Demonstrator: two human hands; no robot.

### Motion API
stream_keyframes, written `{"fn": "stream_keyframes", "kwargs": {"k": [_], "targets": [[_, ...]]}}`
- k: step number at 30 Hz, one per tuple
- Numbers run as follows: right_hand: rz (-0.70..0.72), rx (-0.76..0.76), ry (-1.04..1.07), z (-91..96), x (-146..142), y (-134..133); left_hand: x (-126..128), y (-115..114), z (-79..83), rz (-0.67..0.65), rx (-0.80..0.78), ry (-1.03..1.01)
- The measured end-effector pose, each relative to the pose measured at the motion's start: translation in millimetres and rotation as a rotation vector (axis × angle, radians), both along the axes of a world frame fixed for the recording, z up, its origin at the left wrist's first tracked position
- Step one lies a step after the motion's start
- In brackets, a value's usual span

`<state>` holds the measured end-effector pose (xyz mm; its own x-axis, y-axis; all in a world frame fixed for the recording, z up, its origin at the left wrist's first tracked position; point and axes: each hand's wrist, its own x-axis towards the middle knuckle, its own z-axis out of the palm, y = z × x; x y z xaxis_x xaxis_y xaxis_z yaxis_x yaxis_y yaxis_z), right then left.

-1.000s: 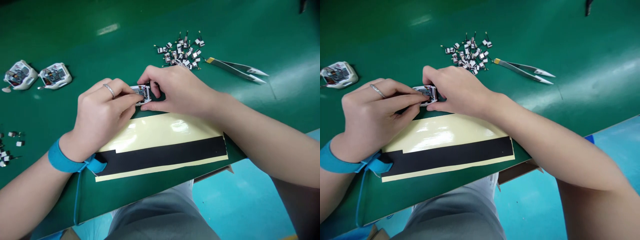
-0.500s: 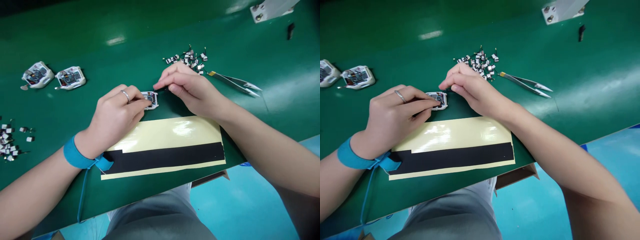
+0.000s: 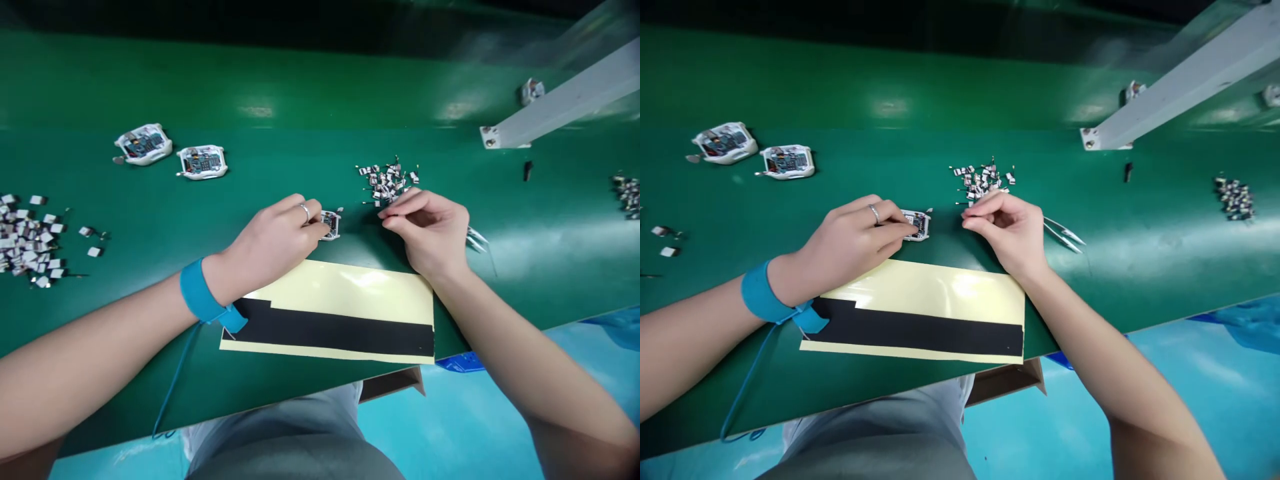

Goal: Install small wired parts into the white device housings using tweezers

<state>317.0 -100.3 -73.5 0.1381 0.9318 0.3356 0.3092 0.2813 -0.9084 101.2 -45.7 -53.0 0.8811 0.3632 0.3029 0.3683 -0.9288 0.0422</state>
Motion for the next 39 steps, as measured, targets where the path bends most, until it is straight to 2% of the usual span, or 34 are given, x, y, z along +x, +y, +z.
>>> {"fn": "stream_keyframes", "kwargs": {"k": [5, 10, 13, 16, 19, 21, 28, 34, 39], "targets": [[-0.101, -0.131, -0.072, 9.3, 4, -15, -1, -1, -3.8, 0.007, -0.010, -0.023], [-0.159, -0.131, -0.070, 16.6, 9, -14, -1, -2, -3.4, 0.011, -0.027, -0.019], [-0.163, -0.119, -0.018, 22.1, -1, -8, -1, -1, -3.4, 0.002, -0.026, -0.011], [-0.086, -0.036, 0.031, 25.7, -23, -1, -1, -1, -4.1, 0.006, -0.012, -0.016], [0.016, -0.018, 0.028, 21.8, -40, 3, -1, -1, -4.3, 0.011, -0.015, -0.030], [0.034, -0.004, 0.015, 16.1, -44, 3, -1, 0, -4.2, 0.004, -0.024, -0.030], [0.045, 0.055, -0.034, 1.8, -44, -2, 0, 0, -5.5, 0.004, -0.033, -0.008], [-0.028, 0.122, -0.147, -1.0, -46, -4, 0, 0, -5.5, 0.009, -0.025, -0.013], [-0.019, 0.183, -0.226, -0.9, -46, -4, 0, 0, -3.6, 0.010, -0.029, -0.010]]}}
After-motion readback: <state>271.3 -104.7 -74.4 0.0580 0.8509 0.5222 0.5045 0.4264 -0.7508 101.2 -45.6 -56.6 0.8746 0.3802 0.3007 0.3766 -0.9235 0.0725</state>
